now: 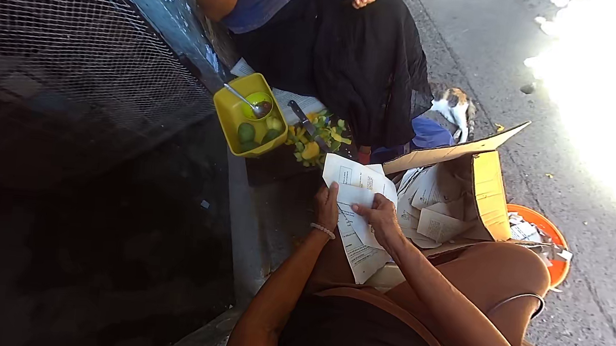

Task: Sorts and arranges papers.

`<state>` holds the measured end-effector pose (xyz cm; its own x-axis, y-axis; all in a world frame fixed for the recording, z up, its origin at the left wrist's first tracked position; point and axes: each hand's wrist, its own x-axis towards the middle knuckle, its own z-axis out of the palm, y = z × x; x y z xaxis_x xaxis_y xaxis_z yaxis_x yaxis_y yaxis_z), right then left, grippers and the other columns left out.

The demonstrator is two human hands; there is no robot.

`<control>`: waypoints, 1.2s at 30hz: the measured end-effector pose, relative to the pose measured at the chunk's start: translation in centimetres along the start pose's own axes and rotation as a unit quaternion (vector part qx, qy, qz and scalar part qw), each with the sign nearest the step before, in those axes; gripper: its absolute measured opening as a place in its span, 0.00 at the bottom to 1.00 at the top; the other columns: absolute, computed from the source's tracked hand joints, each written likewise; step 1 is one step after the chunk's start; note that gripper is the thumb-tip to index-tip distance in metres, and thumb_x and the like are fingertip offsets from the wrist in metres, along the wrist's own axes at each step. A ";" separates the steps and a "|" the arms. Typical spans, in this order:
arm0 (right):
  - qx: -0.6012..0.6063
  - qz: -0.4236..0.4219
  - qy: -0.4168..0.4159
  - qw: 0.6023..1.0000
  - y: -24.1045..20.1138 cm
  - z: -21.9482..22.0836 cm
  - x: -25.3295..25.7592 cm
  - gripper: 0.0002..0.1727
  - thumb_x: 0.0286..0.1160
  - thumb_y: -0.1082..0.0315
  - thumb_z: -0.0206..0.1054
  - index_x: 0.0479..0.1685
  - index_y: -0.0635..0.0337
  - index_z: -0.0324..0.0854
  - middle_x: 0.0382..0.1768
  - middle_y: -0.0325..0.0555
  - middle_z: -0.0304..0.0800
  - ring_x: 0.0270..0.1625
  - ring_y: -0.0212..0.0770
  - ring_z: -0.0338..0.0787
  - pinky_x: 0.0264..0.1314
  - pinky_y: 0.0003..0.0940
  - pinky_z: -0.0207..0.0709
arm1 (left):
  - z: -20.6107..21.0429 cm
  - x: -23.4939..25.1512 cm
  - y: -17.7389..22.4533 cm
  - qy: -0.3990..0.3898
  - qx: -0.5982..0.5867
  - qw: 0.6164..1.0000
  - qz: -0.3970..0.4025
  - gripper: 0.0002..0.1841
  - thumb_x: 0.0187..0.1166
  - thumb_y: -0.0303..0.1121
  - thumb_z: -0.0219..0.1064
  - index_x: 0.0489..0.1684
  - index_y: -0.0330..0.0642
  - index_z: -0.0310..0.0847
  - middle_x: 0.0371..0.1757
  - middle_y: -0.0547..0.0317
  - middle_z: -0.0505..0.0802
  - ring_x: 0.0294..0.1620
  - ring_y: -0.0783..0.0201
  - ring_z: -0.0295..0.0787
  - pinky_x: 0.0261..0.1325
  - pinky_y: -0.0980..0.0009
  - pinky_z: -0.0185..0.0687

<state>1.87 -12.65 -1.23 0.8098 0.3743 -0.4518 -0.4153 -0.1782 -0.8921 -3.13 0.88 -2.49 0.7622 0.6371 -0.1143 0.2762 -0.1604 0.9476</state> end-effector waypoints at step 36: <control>-0.179 -0.159 0.047 0.970 -2.6 3.7 -0.1 0.18 0.89 0.67 0.55 0.65 0.75 0.74 0.40 0.58 0.90 0.41 0.46 0.93 0.50 0.41 0.85 | 0.0 -0.3 -0.7 -0.028 -0.035 0.998 0.050 0.26 0.94 0.34 0.41 0.51 0.24 0.87 0.51 0.37 0.93 0.59 0.55 0.89 0.71 0.58 0.78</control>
<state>1.34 -8.81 1.16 0.9141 0.3814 -0.1374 0.0187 -0.3783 -0.9255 -3.55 0.83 -3.10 0.8160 0.5772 -0.0318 0.1562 -0.1671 0.9735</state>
